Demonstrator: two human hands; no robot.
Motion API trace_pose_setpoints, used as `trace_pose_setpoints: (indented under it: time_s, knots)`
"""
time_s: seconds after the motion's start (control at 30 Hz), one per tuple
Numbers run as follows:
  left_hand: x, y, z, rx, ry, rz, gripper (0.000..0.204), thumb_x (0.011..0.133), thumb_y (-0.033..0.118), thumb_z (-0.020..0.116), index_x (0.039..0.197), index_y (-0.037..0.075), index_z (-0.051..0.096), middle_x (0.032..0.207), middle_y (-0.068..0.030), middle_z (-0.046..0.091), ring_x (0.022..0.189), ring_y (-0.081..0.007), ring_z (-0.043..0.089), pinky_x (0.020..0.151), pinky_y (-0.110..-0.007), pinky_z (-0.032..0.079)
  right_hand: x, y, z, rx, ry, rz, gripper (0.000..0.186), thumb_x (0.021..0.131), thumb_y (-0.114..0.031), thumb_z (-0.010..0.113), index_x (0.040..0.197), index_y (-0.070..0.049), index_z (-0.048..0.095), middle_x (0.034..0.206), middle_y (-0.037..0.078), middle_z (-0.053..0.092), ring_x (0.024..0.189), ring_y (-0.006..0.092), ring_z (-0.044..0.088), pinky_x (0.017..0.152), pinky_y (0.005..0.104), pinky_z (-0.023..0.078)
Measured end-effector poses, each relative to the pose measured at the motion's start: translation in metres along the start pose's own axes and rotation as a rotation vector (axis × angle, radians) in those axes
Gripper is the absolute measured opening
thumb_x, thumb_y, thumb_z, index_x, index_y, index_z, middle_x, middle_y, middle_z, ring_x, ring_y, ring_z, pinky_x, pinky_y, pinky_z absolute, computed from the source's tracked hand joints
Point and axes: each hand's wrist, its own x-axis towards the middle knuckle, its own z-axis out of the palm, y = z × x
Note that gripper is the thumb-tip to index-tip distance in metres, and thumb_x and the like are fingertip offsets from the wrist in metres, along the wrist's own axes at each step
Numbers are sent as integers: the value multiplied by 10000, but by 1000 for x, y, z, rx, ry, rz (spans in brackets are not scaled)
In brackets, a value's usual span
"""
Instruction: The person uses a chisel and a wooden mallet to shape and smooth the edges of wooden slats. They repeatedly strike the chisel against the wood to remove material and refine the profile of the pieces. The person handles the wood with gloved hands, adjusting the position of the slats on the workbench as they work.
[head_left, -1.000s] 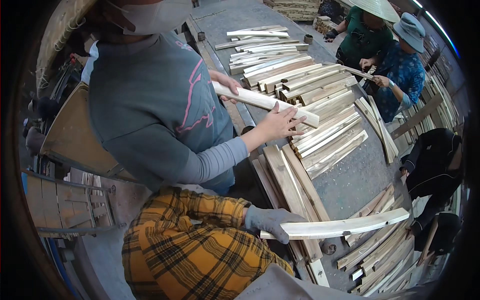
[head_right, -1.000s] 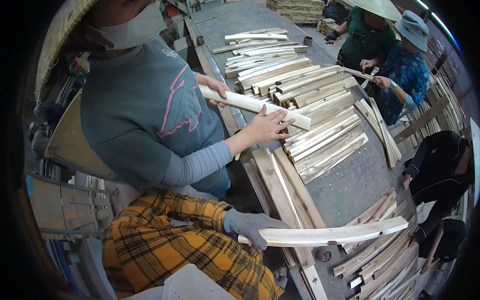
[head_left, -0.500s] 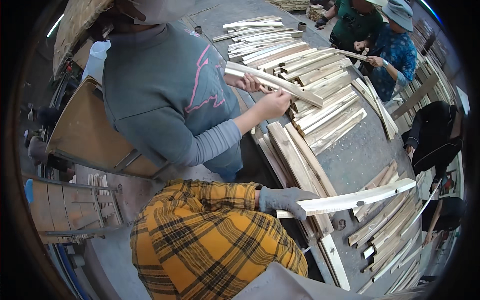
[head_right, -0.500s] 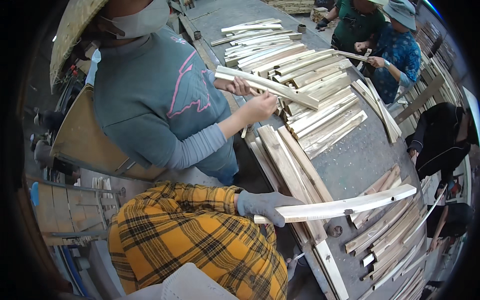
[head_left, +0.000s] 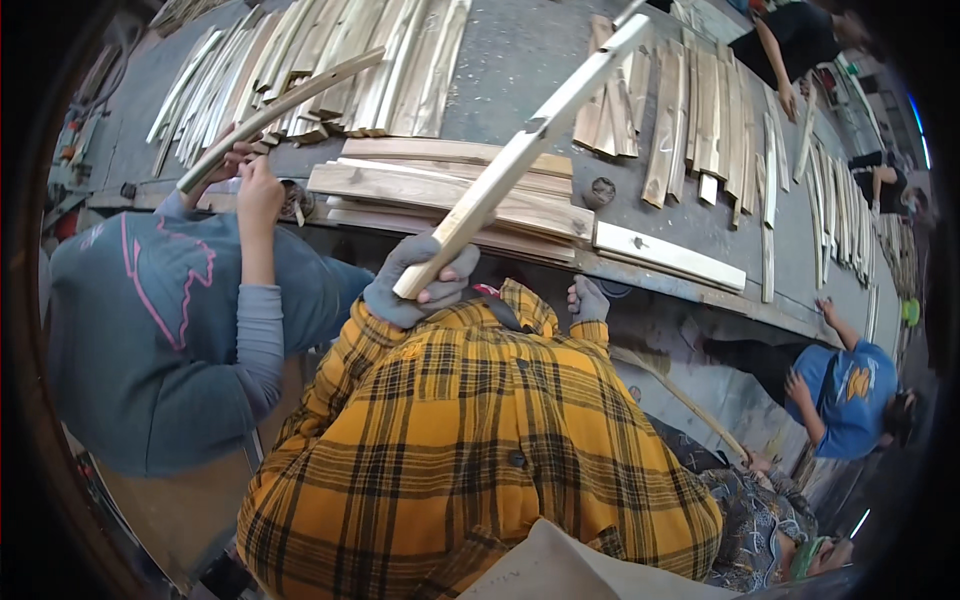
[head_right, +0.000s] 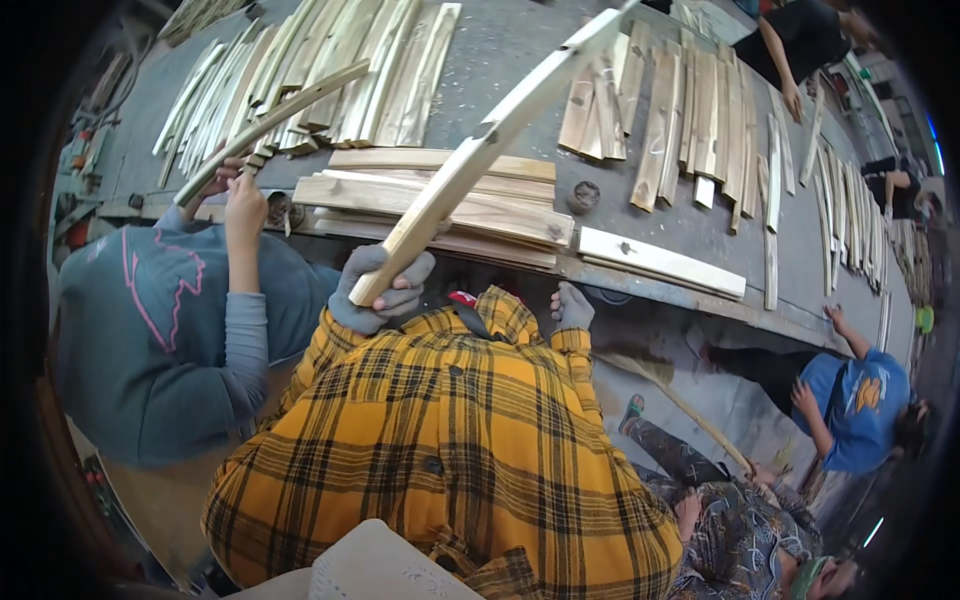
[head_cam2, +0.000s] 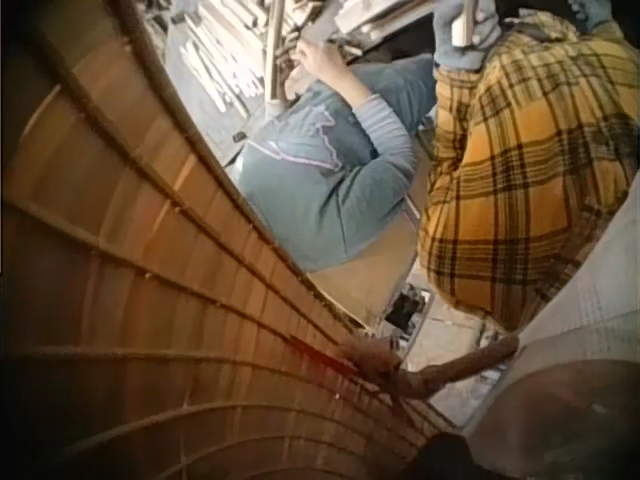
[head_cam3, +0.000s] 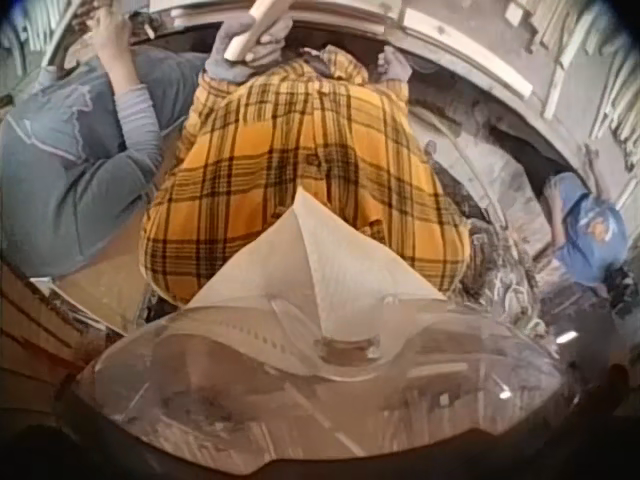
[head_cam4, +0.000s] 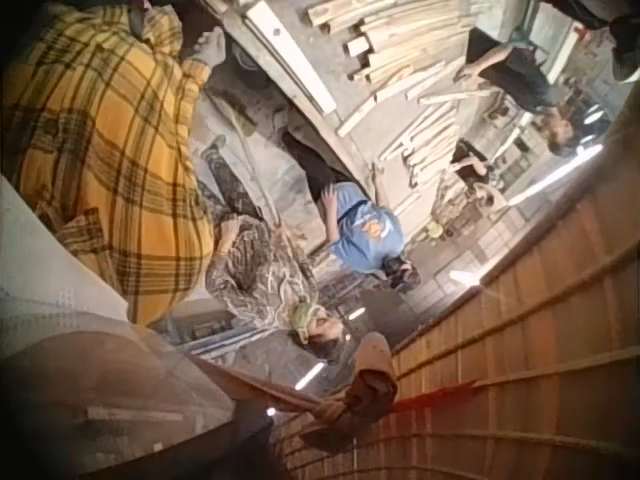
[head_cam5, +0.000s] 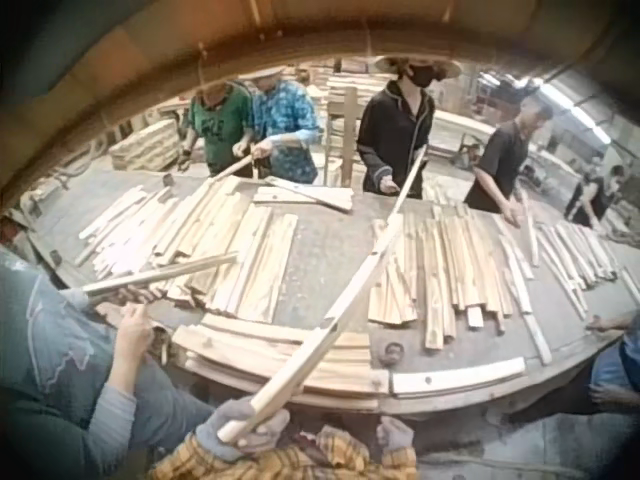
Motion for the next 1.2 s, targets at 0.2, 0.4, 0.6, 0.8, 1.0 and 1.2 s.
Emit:
trace_pose_setpoints:
  time_s: [0.2, 0.4, 0.6, 0.8, 1.0, 1.2]
  knots:
    - [-13, 16, -12, 19, -5, -65, 662, 943, 248, 549, 1456, -49, 256, 770, -60, 445, 479, -63, 422, 410, -181, 360, -86, -84, -31, -370, -97, -79, 123, 871, -101, 707, 936, 2, 690, 687, 28, 623, 506, 82, 517, 428, 226, 382]
    - [-28, 32, -25, 320, 77, -123, 712, 875, 241, 659, 1427, -51, 315, 714, -64, 471, 426, -59, 404, 378, -180, 347, -86, -292, 43, -987, 47, -1496, 550, 726, -61, 782, 1252, -111, 628, 1108, 124, 650, 943, 271, 657, 780, 343, 529]
    - [-18, 46, -24, 944, 127, -147, 909, 702, 400, 736, 1414, -58, 401, 657, -38, 485, 478, -67, 414, 381, -211, 307, -37, -343, 96, -1441, -264, -1545, 469, 757, -165, 758, 1196, -269, 632, 1143, 5, 646, 865, 242, 671, 708, 339, 533]
    - [-12, 72, -34, 289, -75, -56, 937, 899, 671, 486, 1497, 4, 210, 827, -203, 561, 376, -113, 455, 320, -177, 383, -26, -340, 72, -1376, -488, -1248, 298, 736, -161, 799, 1022, -143, 719, 836, 31, 700, 742, 183, 675, 675, 322, 515]
    - [60, 130, -56, 374, 74, 237, 699, 951, 522, 510, 1431, 27, 397, 1239, -222, 588, 828, -227, 635, 730, -325, 528, -35, -318, 40, -1044, -497, -609, 306, 778, -123, 793, 1046, 2, 711, 801, 18, 678, 677, 83, 596, 627, 249, 495]
    - [120, 6, -29, 536, 345, -101, 418, 983, 340, 542, 1292, 58, 534, 1178, -192, 629, 1021, -282, 636, 876, -398, 520, -53, -247, 112, -638, -558, -550, 319, 839, -70, 702, 1113, 88, 660, 997, 91, 696, 887, 143, 656, 772, 259, 532]
